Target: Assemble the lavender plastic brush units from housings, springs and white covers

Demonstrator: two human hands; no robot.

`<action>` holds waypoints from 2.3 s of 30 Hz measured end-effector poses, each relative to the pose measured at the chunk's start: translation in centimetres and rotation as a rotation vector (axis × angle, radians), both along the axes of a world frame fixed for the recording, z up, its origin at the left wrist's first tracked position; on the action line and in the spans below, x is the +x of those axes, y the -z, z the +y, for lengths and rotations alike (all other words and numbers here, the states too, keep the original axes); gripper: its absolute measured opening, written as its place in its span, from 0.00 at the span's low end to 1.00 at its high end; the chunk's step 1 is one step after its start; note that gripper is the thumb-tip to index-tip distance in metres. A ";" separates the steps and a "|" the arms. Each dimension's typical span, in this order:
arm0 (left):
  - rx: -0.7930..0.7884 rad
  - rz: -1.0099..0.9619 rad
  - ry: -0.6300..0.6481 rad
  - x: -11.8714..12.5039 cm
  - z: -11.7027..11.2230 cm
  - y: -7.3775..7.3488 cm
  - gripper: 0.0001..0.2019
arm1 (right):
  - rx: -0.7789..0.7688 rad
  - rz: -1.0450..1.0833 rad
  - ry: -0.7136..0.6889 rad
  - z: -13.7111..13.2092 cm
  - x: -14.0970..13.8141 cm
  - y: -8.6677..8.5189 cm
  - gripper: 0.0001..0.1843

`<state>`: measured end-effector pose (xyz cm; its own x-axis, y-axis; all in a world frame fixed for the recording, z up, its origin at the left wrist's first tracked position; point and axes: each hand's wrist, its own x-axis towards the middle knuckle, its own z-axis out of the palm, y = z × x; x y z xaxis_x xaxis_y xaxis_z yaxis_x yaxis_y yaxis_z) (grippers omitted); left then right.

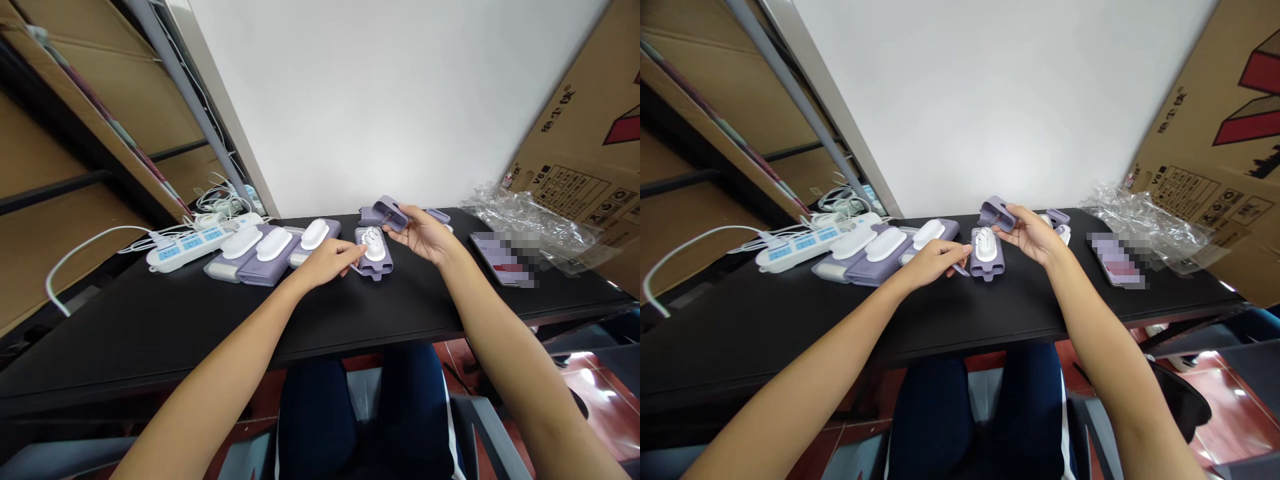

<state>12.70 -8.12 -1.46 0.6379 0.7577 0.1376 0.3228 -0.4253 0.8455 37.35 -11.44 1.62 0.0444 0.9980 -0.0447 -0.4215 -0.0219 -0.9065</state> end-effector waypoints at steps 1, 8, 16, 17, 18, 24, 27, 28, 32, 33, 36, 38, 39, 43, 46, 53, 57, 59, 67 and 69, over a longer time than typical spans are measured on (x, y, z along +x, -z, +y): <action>-0.001 0.001 -0.001 0.0 0.0 0.0 0.29 | 0.003 -0.006 -0.003 0.0 0.0 0.0 0.05; 0.001 0.005 -0.009 0.0 0.1 0.1 0.29 | 0.055 -0.090 -0.036 -0.1 0.1 0.2 0.08; 0.030 0.032 -0.007 0.0 0.1 0.2 0.29 | 0.075 -0.154 -0.043 -0.2 -0.6 0.4 0.13; 0.036 0.044 -0.009 0.0 0.1 0.2 0.29 | 0.069 -0.161 -0.047 -0.2 -0.8 0.5 0.13; 0.041 0.054 -0.011 0.0 0.1 0.2 0.29 | 0.068 -0.166 -0.051 -0.2 -0.9 0.5 0.13; 0.068 0.061 -0.047 0.0 0.0 0.1 0.27 | 0.135 -0.194 -0.058 -0.2 -0.9 0.7 0.14; 0.086 0.082 -0.061 0.0 -0.2 -0.1 0.26 | 0.144 -0.192 -0.074 -0.1 -1.1 1.0 0.15; 0.095 0.088 -0.063 0.0 -0.2 -0.1 0.26 | 0.157 -0.188 -0.075 -0.1 -1.2 1.2 0.16; 0.114 0.100 -0.061 -0.1 -0.2 0.0 0.25 | 0.218 -0.226 -0.124 0.0 -1.6 1.6 0.18; 0.117 0.103 -0.057 -0.1 -0.1 0.1 0.25 | 0.228 -0.230 -0.129 0.0 -1.7 1.6 0.18; 0.108 0.067 -0.035 -0.1 0.0 0.3 0.24 | 0.257 -0.174 -0.066 -0.1 -1.6 1.3 0.17; 0.094 0.004 -0.019 0.0 0.1 0.4 0.23 | 0.278 -0.138 -0.027 -0.1 -1.4 1.1 0.17; 0.083 -0.029 -0.010 0.1 0.2 0.4 0.22 | 0.289 -0.135 -0.023 -0.2 -1.3 1.0 0.17; 0.021 -0.101 0.003 0.4 0.3 0.4 0.19 | 0.334 -0.187 -0.042 -0.5 -1.2 0.9 0.21; 0.033 -0.113 0.000 0.5 0.3 0.6 0.22 | 0.357 -0.259 -0.079 -0.7 -1.5 1.0 0.24; 0.105 -0.128 0.043 0.5 0.1 0.9 0.22 | 0.397 -0.366 -0.125 -0.6 -1.7 1.3 0.26; 0.125 -0.132 0.033 0.6 0.0 0.7 0.21 | 0.412 -0.397 -0.133 -0.5 -1.8 1.6 0.26; 0.136 -0.140 0.018 0.6 0.0 0.6 0.21 | 0.415 -0.417 -0.133 -0.5 -1.9 1.7 0.27; 0.150 -0.069 0.030 0.4 -0.1 0.7 0.22 | 0.450 -0.491 -0.123 -0.8 -2.4 1.5 0.26; 0.136 -0.059 0.016 0.5 -0.1 0.7 0.21 | 0.453 -0.475 -0.083 -0.9 -2.2 1.3 0.26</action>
<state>13.17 -8.23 -2.16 0.6376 0.7191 0.2763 0.2663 -0.5423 0.7969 35.15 -12.36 0.36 -0.1222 0.9144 0.3859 0.0134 0.3903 -0.9206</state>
